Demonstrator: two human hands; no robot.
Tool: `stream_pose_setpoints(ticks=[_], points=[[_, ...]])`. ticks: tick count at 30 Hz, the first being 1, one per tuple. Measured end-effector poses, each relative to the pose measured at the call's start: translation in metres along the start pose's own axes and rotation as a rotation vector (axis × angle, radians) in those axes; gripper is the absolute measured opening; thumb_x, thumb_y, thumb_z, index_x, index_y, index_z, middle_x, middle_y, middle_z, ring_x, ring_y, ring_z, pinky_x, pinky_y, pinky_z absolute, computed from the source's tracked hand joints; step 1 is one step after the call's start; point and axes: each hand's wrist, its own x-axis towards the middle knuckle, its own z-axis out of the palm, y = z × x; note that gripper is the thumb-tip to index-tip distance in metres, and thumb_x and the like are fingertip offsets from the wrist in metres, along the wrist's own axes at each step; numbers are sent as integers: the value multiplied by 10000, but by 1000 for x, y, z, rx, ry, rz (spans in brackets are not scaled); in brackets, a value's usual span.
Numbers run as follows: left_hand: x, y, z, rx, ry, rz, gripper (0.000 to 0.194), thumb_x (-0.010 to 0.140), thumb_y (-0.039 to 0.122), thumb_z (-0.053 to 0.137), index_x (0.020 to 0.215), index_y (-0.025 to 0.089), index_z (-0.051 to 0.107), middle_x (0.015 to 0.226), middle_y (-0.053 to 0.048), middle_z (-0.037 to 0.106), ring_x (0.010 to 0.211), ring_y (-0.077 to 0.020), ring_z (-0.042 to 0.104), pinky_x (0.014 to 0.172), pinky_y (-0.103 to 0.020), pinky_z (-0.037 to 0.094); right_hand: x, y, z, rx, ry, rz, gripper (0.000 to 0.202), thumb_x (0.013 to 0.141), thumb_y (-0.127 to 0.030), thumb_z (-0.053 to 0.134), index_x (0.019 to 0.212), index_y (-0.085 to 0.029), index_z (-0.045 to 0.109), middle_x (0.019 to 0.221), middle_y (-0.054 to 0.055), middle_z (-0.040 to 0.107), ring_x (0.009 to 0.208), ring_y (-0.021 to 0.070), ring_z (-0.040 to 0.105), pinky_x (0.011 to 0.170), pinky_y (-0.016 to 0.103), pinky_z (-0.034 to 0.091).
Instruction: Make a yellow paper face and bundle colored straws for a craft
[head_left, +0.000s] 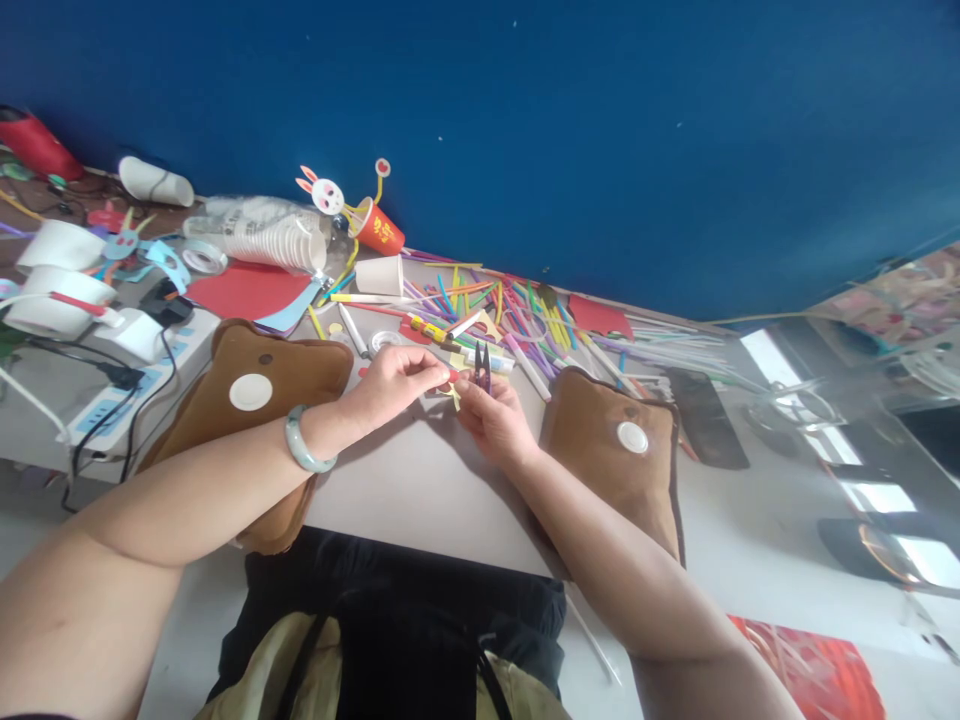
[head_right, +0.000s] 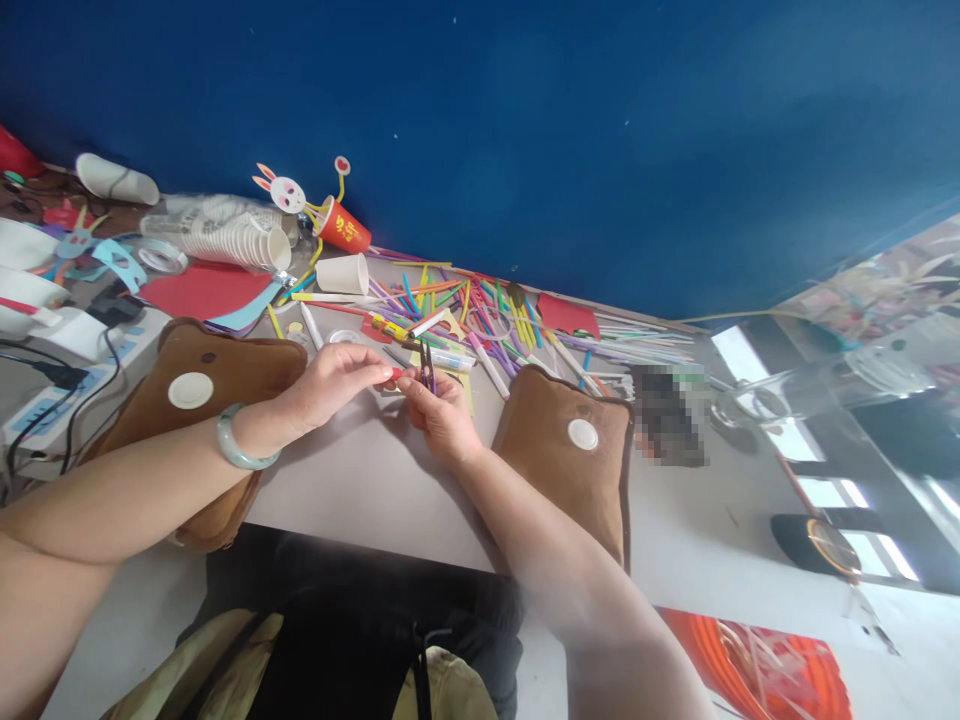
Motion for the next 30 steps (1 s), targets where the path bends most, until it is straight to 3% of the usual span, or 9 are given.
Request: stream_pose_setpoints(ticks=[9, 14, 25, 30], points=[[0, -1, 2, -133, 11, -36, 339, 891, 399, 582, 767, 131, 750, 740, -63, 731, 727, -161, 669, 704, -285, 528, 0, 1, 0, -7, 6, 5, 372, 721, -423, 839, 693, -184, 555, 467, -116, 287, 410, 32, 169, 404, 221, 115], [1, -2, 0, 25, -51, -42, 219, 778, 350, 728, 817, 134, 735, 785, -55, 737, 754, -163, 660, 714, -283, 511, -2, 1, 1, -10, 11, 6, 371, 705, -419, 844, 698, -185, 557, 482, -110, 300, 416, 33, 181, 403, 222, 117], [0, 1, 0, 30, -107, -112, 105, 752, 249, 681, 718, 154, 709, 706, -16, 714, 683, -129, 624, 668, -259, 467, -2, 0, 2, -6, 25, 1, 419, 687, -464, 850, 674, -187, 535, 483, -118, 279, 425, 32, 172, 410, 209, 122], [0, 3, 1, -113, -39, -85, 174, 779, 303, 686, 690, 155, 707, 709, -26, 721, 718, -141, 639, 724, -274, 492, 1, 4, -1, -29, 58, 17, 512, 779, -690, 679, 748, -186, 595, 483, -98, 319, 413, 48, 174, 403, 218, 114]])
